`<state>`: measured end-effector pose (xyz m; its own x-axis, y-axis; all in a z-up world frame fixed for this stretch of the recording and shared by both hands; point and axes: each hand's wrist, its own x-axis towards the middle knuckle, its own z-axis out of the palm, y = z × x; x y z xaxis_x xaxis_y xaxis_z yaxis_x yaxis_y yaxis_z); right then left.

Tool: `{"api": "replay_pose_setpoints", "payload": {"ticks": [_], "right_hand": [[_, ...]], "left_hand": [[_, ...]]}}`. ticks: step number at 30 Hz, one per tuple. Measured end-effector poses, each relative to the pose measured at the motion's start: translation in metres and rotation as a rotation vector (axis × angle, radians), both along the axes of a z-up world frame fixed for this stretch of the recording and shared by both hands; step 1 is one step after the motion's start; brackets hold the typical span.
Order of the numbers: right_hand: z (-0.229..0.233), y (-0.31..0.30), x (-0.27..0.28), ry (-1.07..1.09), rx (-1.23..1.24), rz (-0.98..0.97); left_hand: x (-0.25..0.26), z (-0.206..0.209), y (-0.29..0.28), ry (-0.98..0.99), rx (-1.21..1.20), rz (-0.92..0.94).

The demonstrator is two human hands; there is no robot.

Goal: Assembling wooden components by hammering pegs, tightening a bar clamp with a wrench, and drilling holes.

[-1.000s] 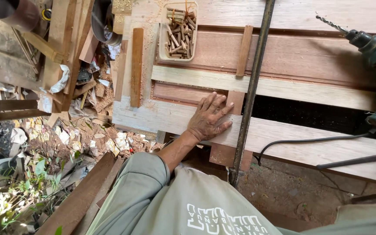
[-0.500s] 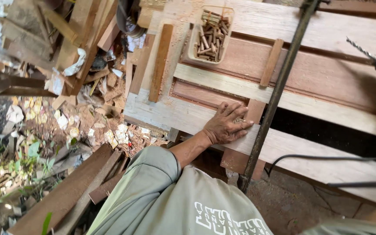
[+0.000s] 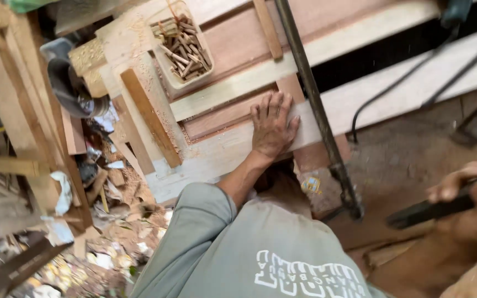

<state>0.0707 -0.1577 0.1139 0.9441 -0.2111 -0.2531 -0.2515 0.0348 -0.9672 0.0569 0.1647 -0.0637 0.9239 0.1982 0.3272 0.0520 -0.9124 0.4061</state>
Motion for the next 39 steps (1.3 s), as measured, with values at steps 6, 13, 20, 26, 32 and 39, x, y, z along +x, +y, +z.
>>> {"api": "replay_pose_setpoints", "payload": {"ticks": [6, 13, 20, 26, 32, 39], "right_hand": [[-0.013, 0.060, -0.165, 0.178, 0.158, -0.060], [-0.119, 0.081, -0.258, 0.415, 0.539, 0.121], [-0.135, 0.060, -0.293, 0.462, 0.843, -0.928], [-0.172, 0.056, -0.292, 0.373, 0.640, -1.430], [-0.122, 0.178, -0.205, 0.512, 0.620, -0.416], [-0.199, 0.040, -0.290, 0.390, 1.244, -0.822]], "left_hand": [[-0.003, -0.040, 0.006, 0.133, 0.006, -0.045], [-0.022, -0.071, 0.054, 0.089, 0.087, -0.226], [-0.031, -0.042, 0.069, 0.187, 0.079, -0.291], [-0.033, -0.035, 0.069, 0.517, 0.348, -0.290], [-0.043, -0.028, 0.066, 0.241, 0.217, -0.254], [-0.033, -0.037, 0.074, 0.176, 0.207, -0.270]]}}
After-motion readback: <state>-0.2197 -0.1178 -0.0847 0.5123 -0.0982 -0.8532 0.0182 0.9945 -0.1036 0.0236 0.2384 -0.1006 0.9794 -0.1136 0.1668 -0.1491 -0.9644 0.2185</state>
